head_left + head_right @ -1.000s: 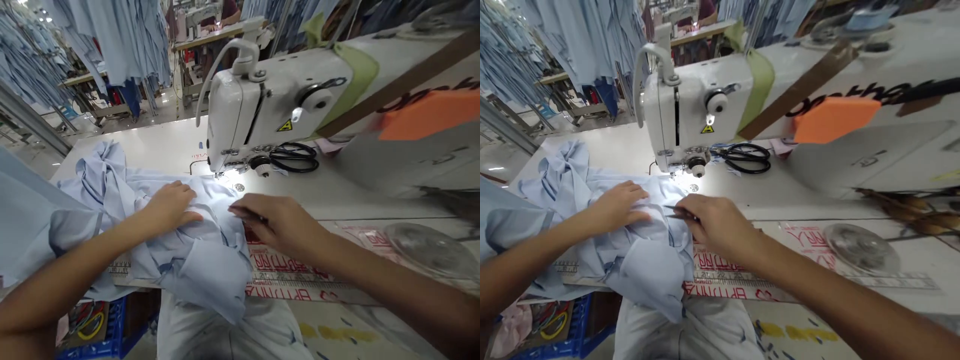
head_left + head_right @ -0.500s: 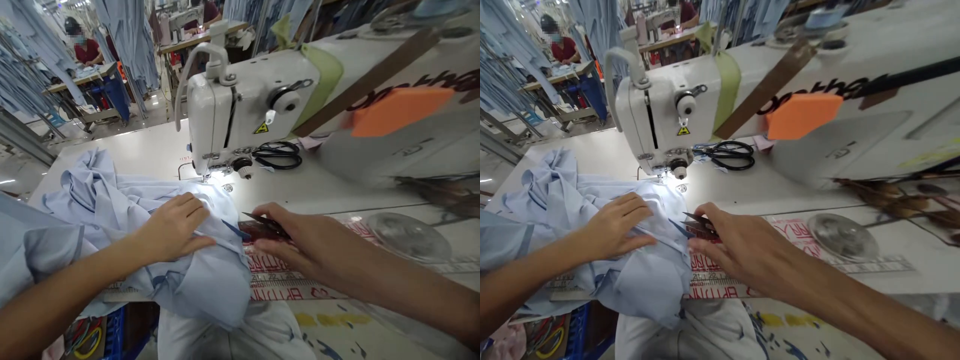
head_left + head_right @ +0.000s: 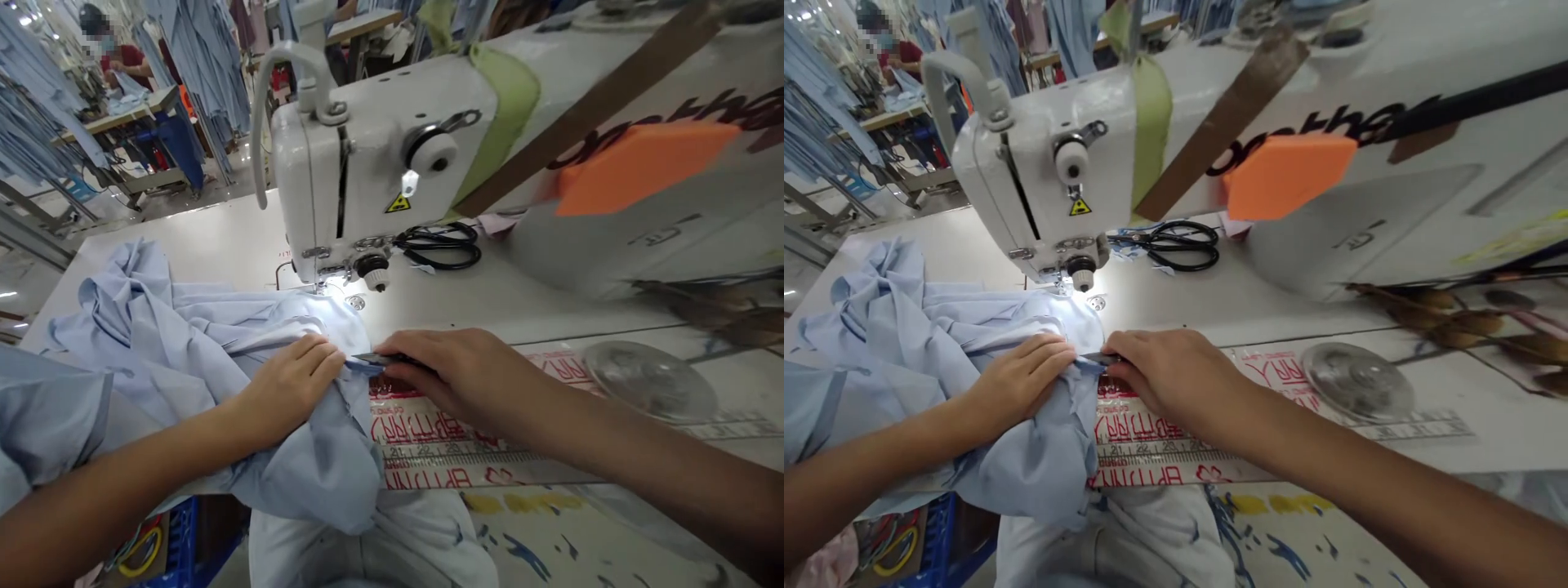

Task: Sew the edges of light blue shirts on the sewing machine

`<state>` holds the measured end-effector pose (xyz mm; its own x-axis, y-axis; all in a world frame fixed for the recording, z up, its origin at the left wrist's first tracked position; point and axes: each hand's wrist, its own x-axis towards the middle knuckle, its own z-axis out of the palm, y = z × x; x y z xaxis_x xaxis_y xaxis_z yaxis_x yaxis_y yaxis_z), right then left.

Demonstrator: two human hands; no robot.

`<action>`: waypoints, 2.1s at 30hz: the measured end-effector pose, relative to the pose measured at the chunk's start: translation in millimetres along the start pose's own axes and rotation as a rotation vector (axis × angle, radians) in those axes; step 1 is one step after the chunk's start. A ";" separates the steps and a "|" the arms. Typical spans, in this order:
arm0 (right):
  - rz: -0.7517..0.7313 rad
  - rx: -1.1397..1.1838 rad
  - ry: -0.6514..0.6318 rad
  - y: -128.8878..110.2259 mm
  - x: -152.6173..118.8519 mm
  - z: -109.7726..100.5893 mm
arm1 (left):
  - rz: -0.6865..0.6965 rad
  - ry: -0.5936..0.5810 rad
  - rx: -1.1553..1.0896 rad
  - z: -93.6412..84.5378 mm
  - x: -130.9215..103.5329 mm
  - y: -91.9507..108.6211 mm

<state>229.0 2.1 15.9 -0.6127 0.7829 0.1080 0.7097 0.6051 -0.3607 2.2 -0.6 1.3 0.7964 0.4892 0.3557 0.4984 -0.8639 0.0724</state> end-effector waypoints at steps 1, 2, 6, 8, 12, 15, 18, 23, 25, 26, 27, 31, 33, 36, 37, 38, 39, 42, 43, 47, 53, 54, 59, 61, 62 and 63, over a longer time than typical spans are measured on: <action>-0.009 -0.019 -0.007 -2.7 2.0 -1.0 | -0.006 0.010 -0.030 -0.7 -2.6 -0.5; -0.013 -0.043 -0.022 -5.2 4.3 -1.8 | -0.009 0.027 -0.052 -1.4 -4.5 -1.1; -0.041 -0.125 -0.138 -11.5 11.2 -0.9 | -0.032 0.060 -0.117 -6.3 -4.9 -1.4; -0.061 -0.162 -0.177 -13.2 11.6 1.4 | -0.101 0.048 -0.177 -10.5 -1.7 -0.8; -0.029 -0.214 -0.240 -16.9 9.2 4.3 | -0.324 0.119 -0.260 -13.9 4.7 -0.6; -0.015 -0.194 -0.259 -17.0 6.7 3.7 | -0.198 0.096 -0.202 -8.1 4.2 -0.9; -0.008 -0.118 -0.216 -12.5 5.8 2.2 | -0.167 0.089 -0.226 -1.3 0.5 -1.4; 0.018 0.048 -0.192 -6.2 13.5 0.9 | -0.486 0.139 -0.414 -0.1 -2.2 -2.7; 0.034 0.055 -0.226 -6.1 18.4 1.5 | -0.534 0.133 -0.432 -0.8 -1.8 -2.8; 0.039 0.048 -0.238 -6.2 20.4 2.0 | -0.547 0.128 -0.437 -0.9 -1.6 -2.7; 0.042 0.042 -0.242 -6.4 22.1 2.6 | -0.552 0.124 -0.441 -0.8 -1.4 -2.7; 0.036 0.055 -0.250 -7.0 25.1 4.1 | -0.543 0.126 -0.442 -0.1 -1.2 -3.0; 0.035 0.060 -0.253 -7.5 25.7 3.7 | -0.546 0.127 -0.438 0.1 -1.1 -3.4; 0.034 0.045 -0.261 -8.5 26.7 2.6 | -0.557 0.133 -0.438 -0.1 -0.9 -3.9; 0.035 0.038 -0.265 -8.9 27.1 2.3 | -0.559 0.134 -0.440 -0.1 -0.9 -4.0; 0.036 0.031 -0.269 -9.2 27.3 2.1 | -0.557 0.134 -0.443 -0.2 -0.9 -4.0; 0.037 0.024 -0.272 -9.4 27.6 2.0 | -0.555 0.134 -0.447 -0.1 -1.1 -4.0; 0.031 -0.003 -0.274 -10.4 28.3 2.7 | -0.554 0.124 -0.458 0.2 -1.8 -3.5; 0.024 -0.022 -0.266 -11.0 28.5 3.1 | -0.557 0.117 -0.459 0.1 -2.1 -3.2; -0.012 -0.142 -0.231 -14.8 28.9 3.6 | -0.594 0.096 -0.441 -3.5 1.2 -3.7; -0.022 -0.240 -0.263 -17.6 26.5 5.0 | -0.897 0.107 -0.335 -15.2 24.1 -22.8; -0.028 -0.246 -0.250 -17.4 26.2 6.1 | -0.931 0.091 -0.340 -16.0 27.1 -26.9; -0.047 -0.244 -0.215 -17.4 25.0 9.0 | -0.817 0.057 -0.351 -15.4 24.5 -32.9; -0.030 -0.217 -0.203 -15.9 23.5 7.4 | -0.689 0.047 -0.352 -15.1 17.3 -28.5; -0.017 -0.195 -0.186 -14.1 22.1 6.4 | -0.625 0.042 -0.350 -15.0 13.4 -25.5; -0.006 -0.163 -0.154 -11.5 20.1 5.9 | -0.564 0.039 -0.347 -14.8 9.7 -22.3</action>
<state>206.5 10.0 16.8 -0.6541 0.7555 -0.0372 0.7450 0.6349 -0.2047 -6.2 21.7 17.0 0.4293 0.8788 0.2082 0.6909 -0.4680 0.5510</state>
